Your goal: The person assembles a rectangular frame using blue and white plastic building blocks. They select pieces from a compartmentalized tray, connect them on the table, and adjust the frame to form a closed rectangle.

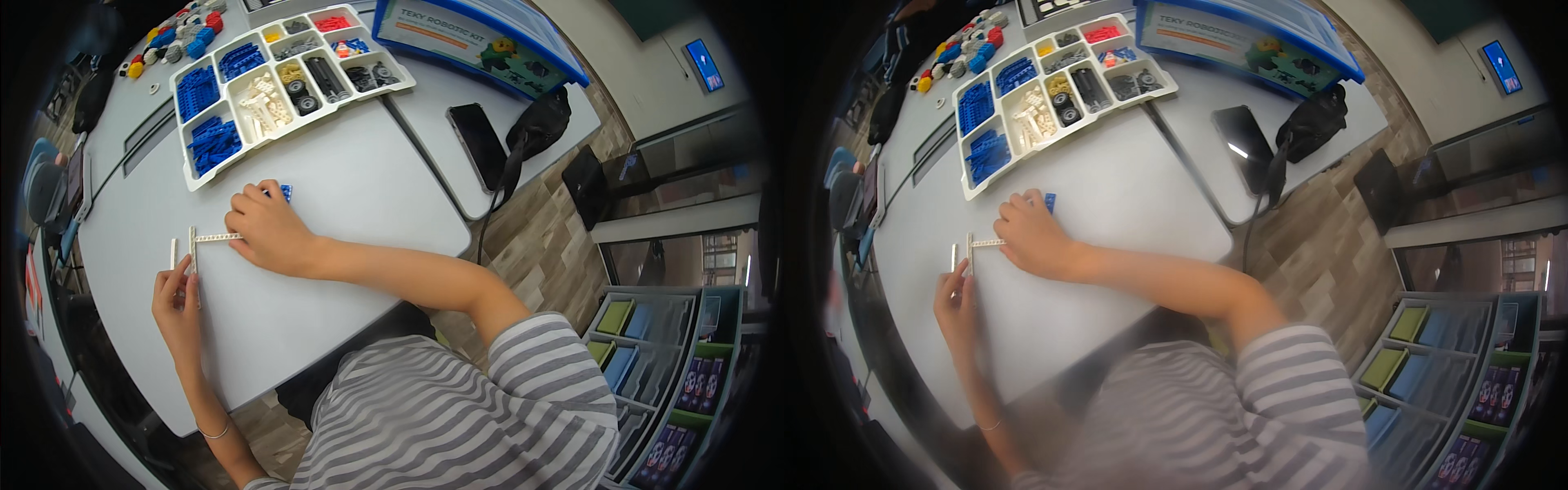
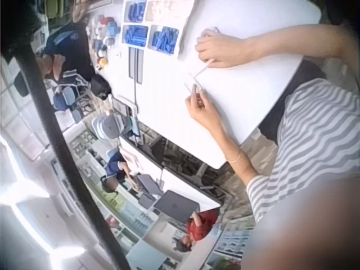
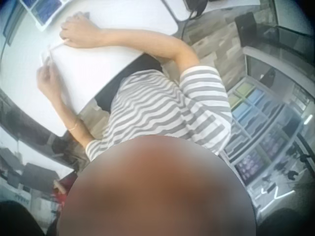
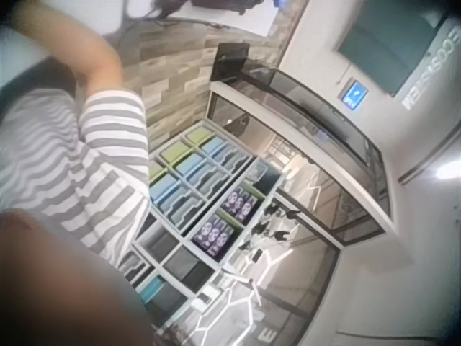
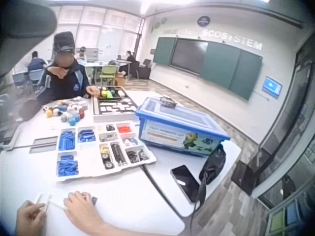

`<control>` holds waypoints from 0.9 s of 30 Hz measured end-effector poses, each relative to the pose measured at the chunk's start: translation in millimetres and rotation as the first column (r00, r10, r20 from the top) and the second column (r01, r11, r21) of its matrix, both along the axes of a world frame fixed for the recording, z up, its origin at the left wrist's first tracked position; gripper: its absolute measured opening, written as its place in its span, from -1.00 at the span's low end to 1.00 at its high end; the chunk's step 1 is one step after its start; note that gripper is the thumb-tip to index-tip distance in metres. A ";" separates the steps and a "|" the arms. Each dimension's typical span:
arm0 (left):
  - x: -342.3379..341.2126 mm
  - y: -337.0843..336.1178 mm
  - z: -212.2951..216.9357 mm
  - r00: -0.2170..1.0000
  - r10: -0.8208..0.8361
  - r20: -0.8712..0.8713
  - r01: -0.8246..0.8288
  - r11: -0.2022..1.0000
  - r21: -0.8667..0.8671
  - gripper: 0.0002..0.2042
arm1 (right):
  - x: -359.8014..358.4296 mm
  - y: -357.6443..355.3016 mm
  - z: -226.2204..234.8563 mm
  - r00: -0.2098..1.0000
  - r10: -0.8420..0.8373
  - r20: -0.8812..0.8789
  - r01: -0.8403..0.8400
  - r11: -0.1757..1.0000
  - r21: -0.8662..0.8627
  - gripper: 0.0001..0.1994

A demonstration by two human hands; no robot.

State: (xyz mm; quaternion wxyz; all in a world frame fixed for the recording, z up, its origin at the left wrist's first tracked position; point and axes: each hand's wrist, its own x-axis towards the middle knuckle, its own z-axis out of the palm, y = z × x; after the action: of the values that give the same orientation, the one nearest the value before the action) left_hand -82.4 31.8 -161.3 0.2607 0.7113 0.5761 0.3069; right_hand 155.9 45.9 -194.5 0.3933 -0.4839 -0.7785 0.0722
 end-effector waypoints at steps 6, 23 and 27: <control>-6.2 5.3 -7.0 0.999 0.002 -0.042 -0.002 1.000 -0.008 -0.75 | -6.1 -7.4 3.2 0.997 0.000 0.073 -0.002 1.000 0.027 -0.81; -7.7 3.9 -4.4 1.000 0.004 0.004 -0.004 1.000 -0.008 -0.79 | 8.2 4.8 5.7 0.991 0.025 0.133 0.013 0.960 -0.280 -0.84; -1.9 0.6 3.3 1.000 -0.004 -0.015 0.004 1.000 0.021 -0.79 | 23.4 7.4 14.6 0.992 -0.024 0.120 0.066 0.930 -0.361 -0.81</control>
State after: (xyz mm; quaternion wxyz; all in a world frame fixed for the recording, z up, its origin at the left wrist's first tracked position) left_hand -84.3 32.4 -158.0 0.2494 0.7175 0.5733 0.3072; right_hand 179.3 53.4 -179.9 0.2532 -0.5694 -0.7614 0.1785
